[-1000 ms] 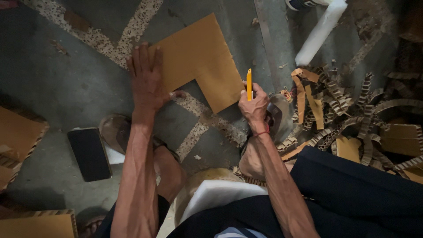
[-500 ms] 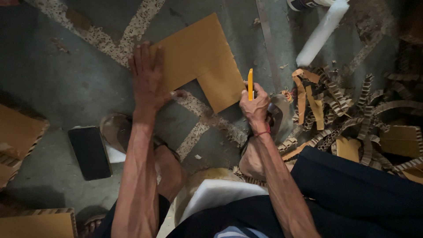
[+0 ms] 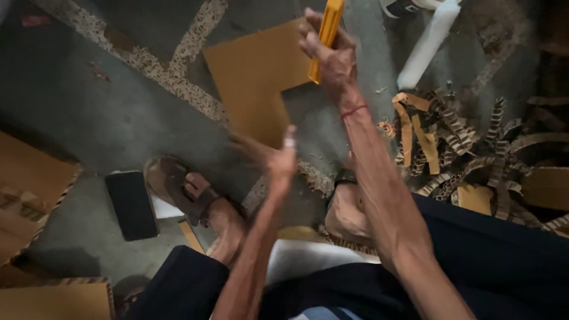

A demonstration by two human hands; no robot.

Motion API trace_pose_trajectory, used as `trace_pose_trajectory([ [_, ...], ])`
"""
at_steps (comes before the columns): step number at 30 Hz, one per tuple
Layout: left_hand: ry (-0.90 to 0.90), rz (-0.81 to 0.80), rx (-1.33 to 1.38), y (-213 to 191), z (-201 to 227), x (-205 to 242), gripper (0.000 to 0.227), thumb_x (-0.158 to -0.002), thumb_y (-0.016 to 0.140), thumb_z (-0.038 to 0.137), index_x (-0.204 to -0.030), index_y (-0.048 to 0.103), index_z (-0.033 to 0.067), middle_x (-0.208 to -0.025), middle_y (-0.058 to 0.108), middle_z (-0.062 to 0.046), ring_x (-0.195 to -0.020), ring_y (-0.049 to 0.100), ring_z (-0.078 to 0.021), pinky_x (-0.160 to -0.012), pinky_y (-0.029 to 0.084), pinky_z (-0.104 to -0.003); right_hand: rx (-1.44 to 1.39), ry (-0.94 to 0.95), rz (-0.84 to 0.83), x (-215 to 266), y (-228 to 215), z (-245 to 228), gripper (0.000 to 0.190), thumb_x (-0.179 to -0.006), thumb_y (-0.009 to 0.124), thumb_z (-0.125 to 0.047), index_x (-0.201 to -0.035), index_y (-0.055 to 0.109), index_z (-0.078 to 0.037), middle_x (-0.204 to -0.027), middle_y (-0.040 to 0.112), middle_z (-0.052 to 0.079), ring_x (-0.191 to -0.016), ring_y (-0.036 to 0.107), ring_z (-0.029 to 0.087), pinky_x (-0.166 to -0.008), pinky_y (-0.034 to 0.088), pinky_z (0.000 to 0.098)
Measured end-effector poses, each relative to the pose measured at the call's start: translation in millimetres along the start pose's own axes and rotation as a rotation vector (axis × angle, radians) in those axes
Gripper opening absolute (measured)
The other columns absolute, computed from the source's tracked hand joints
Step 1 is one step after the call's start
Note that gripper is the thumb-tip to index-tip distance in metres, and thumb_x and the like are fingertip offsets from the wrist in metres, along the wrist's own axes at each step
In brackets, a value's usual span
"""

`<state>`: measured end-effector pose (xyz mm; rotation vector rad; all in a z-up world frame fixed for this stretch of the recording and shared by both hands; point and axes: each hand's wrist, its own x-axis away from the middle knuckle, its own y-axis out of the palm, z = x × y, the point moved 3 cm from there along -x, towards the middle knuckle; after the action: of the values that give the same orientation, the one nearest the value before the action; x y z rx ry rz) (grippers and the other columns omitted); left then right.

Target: The person cuts a piece of cardboard into smaller sections using a utility knife, then applies glue to the edges of the cut pieces using a foam roller. The person works on the floor surrounded by cardboard scraps and a bucket of glue.

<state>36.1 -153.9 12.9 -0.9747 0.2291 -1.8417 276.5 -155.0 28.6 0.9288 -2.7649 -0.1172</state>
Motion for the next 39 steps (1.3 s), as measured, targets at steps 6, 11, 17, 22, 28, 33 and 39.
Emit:
trace_pose_trajectory([
  [6, 0.173, -0.018, 0.053, 22.5, 35.2, 36.9, 0.134, -0.082, 0.083, 0.054, -0.161, -0.009, -0.0006, -0.167, -0.011, -0.036, -0.156, -0.009, -0.0535, -0.124, 0.004, -0.066, 0.206, 0.012, 0.379, 53.6, -20.1, -18.4, 0.025, -0.099, 0.066, -0.007, -0.123, 0.068, -0.001, -0.101, 0.07, 0.005, -0.076, 0.064, 0.012, -0.064, 0.052, 0.0266],
  [11, 0.543, 0.104, -0.316, 6.4, 57.0, -87.6, 0.108, -0.085, 0.08, 0.042, -0.161, 0.017, -0.0001, -0.166, 0.018, -0.031, -0.156, 0.014, -0.0512, -0.121, 0.003, -0.073, 0.717, 0.481, 0.623, 158.7, -70.7, 40.1, 0.02, -0.094, 0.07, -0.019, -0.107, 0.078, -0.007, -0.065, 0.068, 0.004, -0.056, 0.064, 0.011, -0.05, 0.048, 0.0262],
  [17, 0.755, -0.04, -0.655, -27.4, 59.7, -117.0, 0.08, -0.093, 0.078, 0.029, -0.157, 0.035, 0.0094, -0.147, 0.049, -0.026, -0.134, 0.05, -0.0471, -0.12, 0.025, -0.072, 0.264, 0.473, 0.555, 167.9, -41.0, 100.3, 0.026, -0.097, 0.061, -0.016, -0.117, 0.067, 0.0, -0.08, 0.071, 0.008, -0.064, 0.071, 0.015, -0.061, 0.062, 0.0304],
  [22, 0.358, -0.07, -0.599, -61.4, 42.2, -80.9, 0.101, -0.081, 0.083, 0.027, -0.157, 0.023, 0.0019, -0.132, 0.055, -0.031, -0.117, 0.059, -0.0482, -0.094, 0.053, -0.055, 0.434, 0.294, 0.368, 103.3, -45.4, 66.5, 0.027, -0.101, 0.06, -0.015, -0.122, 0.068, -0.001, -0.089, 0.075, 0.009, -0.078, 0.073, 0.013, -0.071, 0.061, 0.0281],
  [28, 0.34, -0.072, -0.429, -75.7, 38.1, -59.6, 0.105, -0.087, 0.082, 0.024, -0.164, 0.013, 0.0032, -0.134, 0.057, -0.033, -0.109, 0.064, -0.0504, -0.091, 0.055, -0.053, 0.402, 0.131, 0.257, 74.1, -31.4, 26.9, 0.031, -0.104, 0.061, -0.018, -0.128, 0.063, 0.001, -0.097, 0.075, 0.007, -0.083, 0.075, 0.011, -0.072, 0.064, 0.027],
  [33, 0.519, -0.003, -0.417, -81.0, 51.0, -56.9, 0.106, -0.077, 0.088, 0.028, -0.157, 0.025, 0.0015, -0.149, 0.04, -0.034, -0.129, 0.049, -0.051, -0.104, 0.046, -0.054, 0.595, 0.286, 0.31, 118.6, -14.5, 27.3, 0.036, -0.103, 0.057, -0.022, -0.132, 0.063, -0.002, -0.086, 0.074, 0.006, -0.059, 0.057, 0.011, -0.052, 0.049, 0.0245],
  [39, 1.079, -0.43, -0.498, -56.9, 57.0, -49.2, 0.116, -0.053, 0.094, 0.042, -0.149, 0.044, 0.0023, -0.157, 0.034, -0.023, -0.151, 0.026, -0.0437, -0.125, 0.016, -0.059, 0.46, 0.348, 0.256, 152.3, 2.3, 50.0, 0.043, -0.111, 0.039, -0.029, -0.132, 0.07, -0.008, -0.086, 0.065, -0.002, -0.068, 0.055, 0.009, -0.061, 0.051, 0.0267],
])
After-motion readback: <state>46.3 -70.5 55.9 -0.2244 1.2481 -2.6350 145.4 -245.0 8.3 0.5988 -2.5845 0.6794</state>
